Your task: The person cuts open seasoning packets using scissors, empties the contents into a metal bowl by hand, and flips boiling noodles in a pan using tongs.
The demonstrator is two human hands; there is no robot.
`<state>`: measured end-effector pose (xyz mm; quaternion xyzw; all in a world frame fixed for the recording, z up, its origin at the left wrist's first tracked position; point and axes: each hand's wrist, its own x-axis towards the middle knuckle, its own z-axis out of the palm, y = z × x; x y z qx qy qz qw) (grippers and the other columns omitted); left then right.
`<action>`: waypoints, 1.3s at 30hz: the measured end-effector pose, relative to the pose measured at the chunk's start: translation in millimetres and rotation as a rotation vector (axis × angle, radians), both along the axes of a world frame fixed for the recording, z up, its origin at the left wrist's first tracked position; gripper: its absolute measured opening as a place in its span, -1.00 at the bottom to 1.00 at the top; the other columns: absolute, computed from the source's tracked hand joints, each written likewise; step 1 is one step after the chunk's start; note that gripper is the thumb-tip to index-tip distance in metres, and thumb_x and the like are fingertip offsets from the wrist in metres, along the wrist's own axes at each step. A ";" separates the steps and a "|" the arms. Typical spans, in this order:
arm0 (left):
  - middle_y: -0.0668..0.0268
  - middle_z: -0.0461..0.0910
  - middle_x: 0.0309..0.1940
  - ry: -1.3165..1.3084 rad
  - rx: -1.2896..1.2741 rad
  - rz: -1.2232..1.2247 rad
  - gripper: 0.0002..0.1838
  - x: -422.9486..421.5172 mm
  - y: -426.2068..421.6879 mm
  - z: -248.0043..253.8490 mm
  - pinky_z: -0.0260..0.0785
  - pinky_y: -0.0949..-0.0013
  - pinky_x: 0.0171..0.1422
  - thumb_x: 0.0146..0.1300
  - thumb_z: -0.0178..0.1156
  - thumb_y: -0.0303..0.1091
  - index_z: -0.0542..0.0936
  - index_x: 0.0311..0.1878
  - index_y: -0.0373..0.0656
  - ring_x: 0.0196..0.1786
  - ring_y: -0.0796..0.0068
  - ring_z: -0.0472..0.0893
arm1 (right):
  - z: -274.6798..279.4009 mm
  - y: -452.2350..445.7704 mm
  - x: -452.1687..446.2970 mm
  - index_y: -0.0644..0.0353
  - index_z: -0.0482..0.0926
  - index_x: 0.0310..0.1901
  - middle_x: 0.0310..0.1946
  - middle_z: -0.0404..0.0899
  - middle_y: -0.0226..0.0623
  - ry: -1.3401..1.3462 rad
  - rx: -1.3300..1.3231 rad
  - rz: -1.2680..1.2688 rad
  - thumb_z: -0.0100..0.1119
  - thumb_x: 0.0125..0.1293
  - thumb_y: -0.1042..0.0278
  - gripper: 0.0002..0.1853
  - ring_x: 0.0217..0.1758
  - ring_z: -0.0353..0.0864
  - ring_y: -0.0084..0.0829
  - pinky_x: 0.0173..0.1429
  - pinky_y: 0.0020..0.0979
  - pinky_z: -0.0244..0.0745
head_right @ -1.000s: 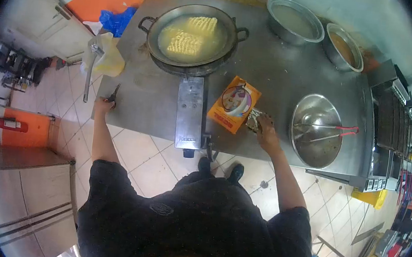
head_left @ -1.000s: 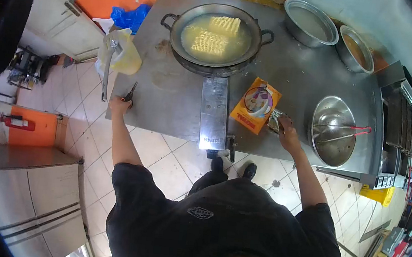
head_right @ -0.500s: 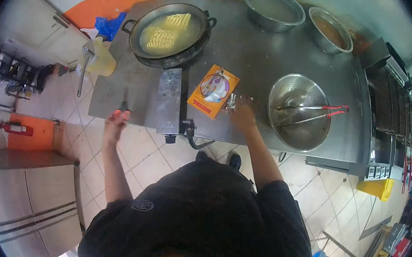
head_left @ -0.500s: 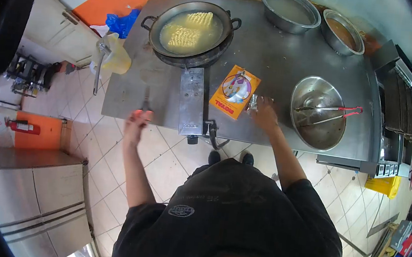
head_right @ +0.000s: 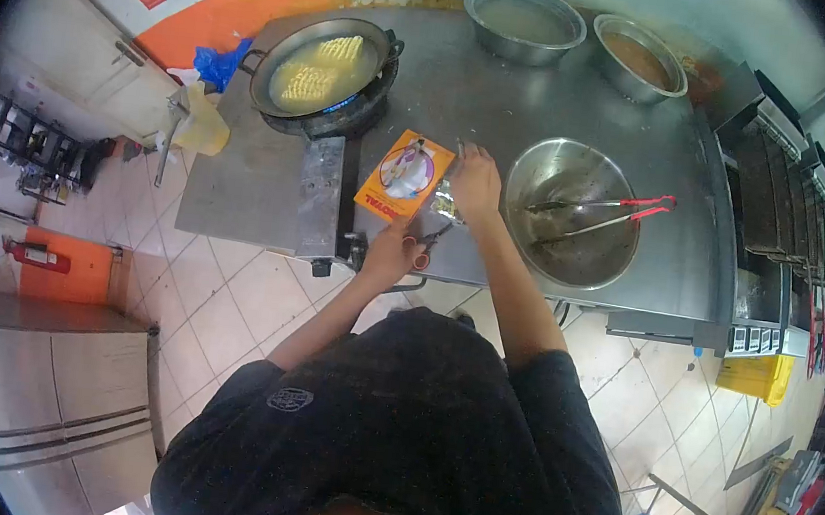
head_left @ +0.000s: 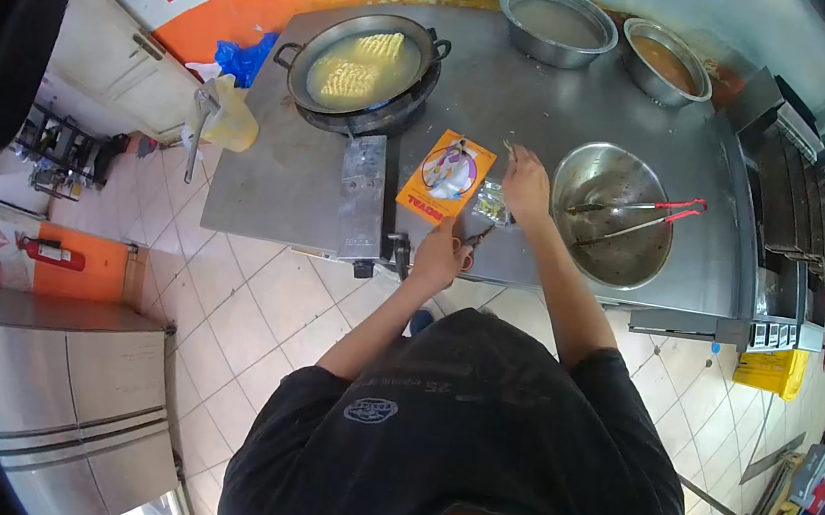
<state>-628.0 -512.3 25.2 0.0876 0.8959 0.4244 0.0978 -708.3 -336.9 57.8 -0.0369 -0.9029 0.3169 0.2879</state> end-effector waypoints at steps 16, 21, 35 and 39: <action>0.18 0.52 -0.18 0.570 -0.694 -0.507 -0.73 -118.1 78.3 -48.7 0.17 0.26 0.12 -0.01 0.11 -0.44 0.55 -0.17 -0.22 0.04 0.26 0.38 | 23.4 69.8 148.5 0.40 0.49 -0.39 -0.64 0.34 -0.51 -0.092 -0.658 -0.028 0.11 0.25 0.38 -0.80 -0.54 0.18 -0.70 -0.50 -0.54 0.12; 0.12 0.53 -0.23 0.537 -0.230 -0.280 -0.71 -115.0 74.7 -23.9 0.28 0.23 0.03 -0.09 0.22 -0.45 0.54 -0.22 -0.29 -0.04 0.14 0.45 | 54.4 93.1 183.5 0.35 0.49 -0.40 -0.66 0.35 -0.37 -0.068 -0.487 -0.195 0.09 0.21 0.48 -0.89 -0.57 0.26 -0.63 -0.48 -0.51 0.20; 0.35 0.54 -0.51 -0.279 0.503 -0.312 -0.75 -24.6 32.9 83.9 0.32 0.54 -0.50 -0.09 0.06 -0.62 0.58 -0.27 -0.32 -0.53 0.63 0.50 | 63.4 15.3 125.0 0.19 0.37 -0.34 -0.60 0.37 -0.52 -0.265 -0.920 0.262 0.03 0.29 0.47 -0.93 -0.58 0.32 -0.74 -0.52 -0.66 0.21; 0.25 0.55 -0.26 -0.465 0.802 -0.283 -0.61 -15.1 15.6 87.2 0.43 0.48 -0.23 0.04 0.01 -0.53 0.43 0.01 -0.31 -0.27 0.53 0.58 | 43.7 6.8 117.2 0.23 0.36 -0.27 -0.60 0.38 -0.49 -0.068 -0.909 0.382 0.05 0.24 0.56 -0.92 -0.58 0.35 -0.72 -0.51 -0.65 0.23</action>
